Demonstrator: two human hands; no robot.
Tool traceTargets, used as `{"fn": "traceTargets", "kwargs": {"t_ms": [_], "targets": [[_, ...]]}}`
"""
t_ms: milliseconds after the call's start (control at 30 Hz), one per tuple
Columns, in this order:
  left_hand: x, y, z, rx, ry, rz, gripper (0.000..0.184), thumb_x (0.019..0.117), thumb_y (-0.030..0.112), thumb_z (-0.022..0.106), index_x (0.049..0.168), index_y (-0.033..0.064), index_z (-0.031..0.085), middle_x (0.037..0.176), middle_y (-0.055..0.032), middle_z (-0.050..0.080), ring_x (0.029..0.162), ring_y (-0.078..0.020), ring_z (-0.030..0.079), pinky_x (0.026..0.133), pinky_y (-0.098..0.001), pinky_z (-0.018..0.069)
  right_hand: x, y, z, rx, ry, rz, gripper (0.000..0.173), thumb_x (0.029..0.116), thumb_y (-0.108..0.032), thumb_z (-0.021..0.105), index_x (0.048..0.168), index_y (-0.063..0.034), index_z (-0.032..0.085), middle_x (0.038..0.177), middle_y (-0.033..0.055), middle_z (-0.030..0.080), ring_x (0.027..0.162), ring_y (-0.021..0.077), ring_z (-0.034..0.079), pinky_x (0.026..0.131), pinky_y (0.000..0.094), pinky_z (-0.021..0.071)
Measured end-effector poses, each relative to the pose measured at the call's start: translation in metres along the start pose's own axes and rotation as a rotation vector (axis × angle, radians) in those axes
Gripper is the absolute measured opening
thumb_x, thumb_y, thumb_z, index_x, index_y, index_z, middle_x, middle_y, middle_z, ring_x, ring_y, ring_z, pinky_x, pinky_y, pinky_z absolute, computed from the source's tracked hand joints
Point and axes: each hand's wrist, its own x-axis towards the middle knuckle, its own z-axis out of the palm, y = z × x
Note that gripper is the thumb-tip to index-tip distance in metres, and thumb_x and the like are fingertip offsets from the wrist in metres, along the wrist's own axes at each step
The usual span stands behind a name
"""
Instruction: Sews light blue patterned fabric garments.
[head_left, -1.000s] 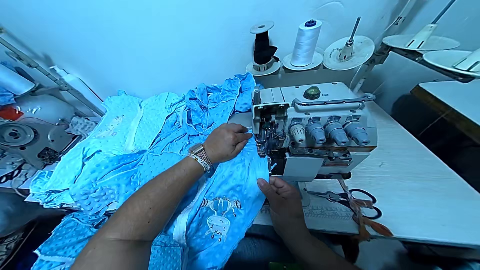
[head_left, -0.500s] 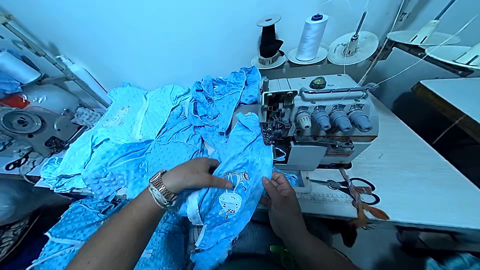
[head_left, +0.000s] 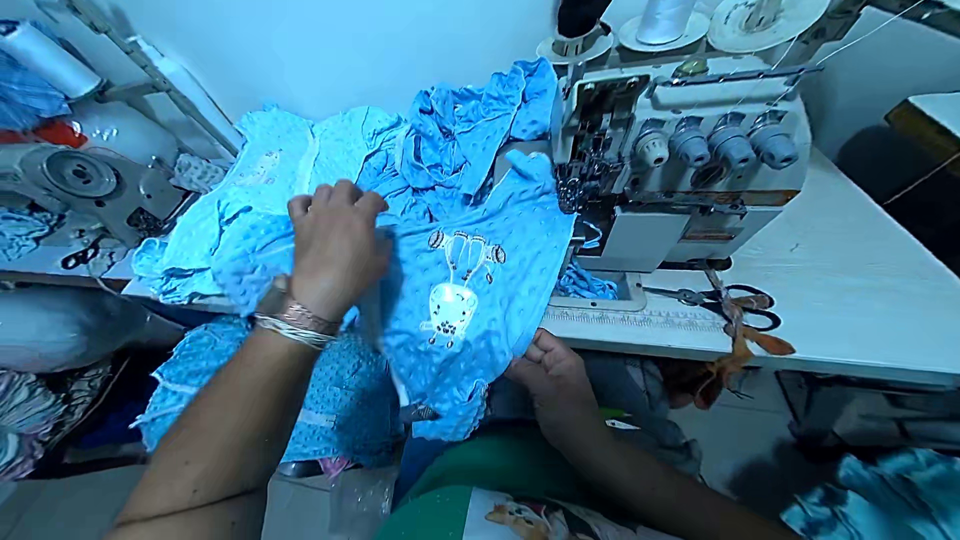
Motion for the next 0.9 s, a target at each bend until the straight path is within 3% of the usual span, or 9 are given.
{"fn": "traceTargets", "kwargs": {"t_ms": [67,133,200,267,367,467,600,733,900], "targets": [[-0.028,0.009,0.019,-0.002,0.044,0.101,0.030,0.0882,0.008,0.074,0.115,-0.0046,0.070,0.120,-0.0309,0.064,0.113,-0.0526,0.060,0.094,-0.0731,0.0414,0.002,0.013,-0.003,-0.106,-0.061,0.111,0.028,0.0926,0.012,0.062,0.120,0.0028,0.064,0.101,0.0116,0.075,0.091,0.0168,0.074,0.084,0.0332,0.0622],[-0.069,0.024,0.038,-0.160,-0.057,0.178,0.014,0.0909,0.012,0.071,0.097,0.0002,0.073,0.097,-0.0179,0.071,0.091,-0.0350,0.071,0.080,-0.0571,0.0570,0.005,0.028,-0.002,-0.180,-0.117,0.243,0.021,0.0922,0.011,0.063,0.112,0.0048,0.064,0.094,0.0107,0.072,0.082,0.0146,0.072,0.079,0.0315,0.0612],[-0.109,0.036,0.062,-0.342,-0.275,0.154,0.014,0.0904,0.017,0.075,0.087,0.0037,0.074,0.085,-0.0100,0.072,0.080,-0.0250,0.071,0.074,-0.0489,0.0595,0.003,0.034,0.004,-0.233,-0.174,0.305,0.016,0.0914,0.010,0.065,0.106,0.0035,0.065,0.087,0.0078,0.072,0.077,0.0108,0.069,0.074,0.0283,0.0586],[-0.138,0.045,0.084,-0.338,-0.405,0.047,0.027,0.0867,0.029,0.083,0.092,0.0041,0.074,0.088,-0.0103,0.071,0.082,-0.0265,0.070,0.074,-0.0502,0.0582,0.003,0.037,0.010,-0.293,-0.208,0.297,0.014,0.0895,0.009,0.070,0.102,0.0025,0.067,0.084,0.0079,0.073,0.074,0.0112,0.070,0.072,0.0285,0.0595],[-0.159,0.050,0.109,-0.298,-0.414,-0.061,0.037,0.0867,0.036,0.082,0.099,0.0036,0.071,0.091,-0.0119,0.069,0.085,-0.0295,0.070,0.075,-0.0528,0.0571,0.001,0.038,0.015,-0.455,-0.235,0.336,0.012,0.0900,0.007,0.069,0.101,0.0025,0.066,0.081,0.0095,0.071,0.070,0.0136,0.069,0.068,0.0305,0.0597],[-0.168,0.046,0.119,-0.326,-0.271,0.088,0.020,0.0924,0.022,0.075,0.084,0.0046,0.069,0.082,-0.0092,0.066,0.078,-0.0259,0.067,0.068,-0.0485,0.0550,0.000,0.040,0.014,-0.514,-0.222,0.433,0.013,0.0925,0.003,0.070,0.105,0.0032,0.066,0.086,0.0119,0.071,0.072,0.0165,0.071,0.067,0.0326,0.0618],[-0.173,0.036,0.120,-0.379,-0.094,0.323,0.012,0.0845,0.012,0.065,0.075,0.0050,0.069,0.094,-0.0107,0.068,0.091,-0.0268,0.067,0.079,-0.0453,0.0556,-0.006,0.034,0.011,-0.427,-0.168,0.507,0.025,0.0946,-0.002,0.071,0.117,0.0032,0.062,0.098,0.0135,0.070,0.082,0.0185,0.072,0.073,0.0347,0.0616],[-0.185,0.035,0.124,-0.367,0.128,0.448,0.015,0.0829,0.011,0.059,0.071,0.0057,0.066,0.088,-0.0118,0.066,0.085,-0.0259,0.065,0.075,-0.0394,0.0548,-0.019,0.030,0.010,-0.247,-0.133,0.325,0.027,0.0846,0.010,0.076,0.107,0.0013,0.062,0.086,0.0084,0.071,0.070,0.0135,0.070,0.064,0.0281,0.0607],[-0.194,0.042,0.132,-0.407,0.273,0.542,0.016,0.0847,0.005,0.058,0.069,0.0073,0.062,0.086,-0.0104,0.065,0.086,-0.0228,0.064,0.076,-0.0319,0.0542,-0.033,0.026,0.004,-0.197,-0.251,0.156,0.020,0.0823,0.013,0.075,0.092,-0.0012,0.064,0.074,0.0042,0.070,0.061,0.0084,0.066,0.057,0.0209,0.0563]]}}
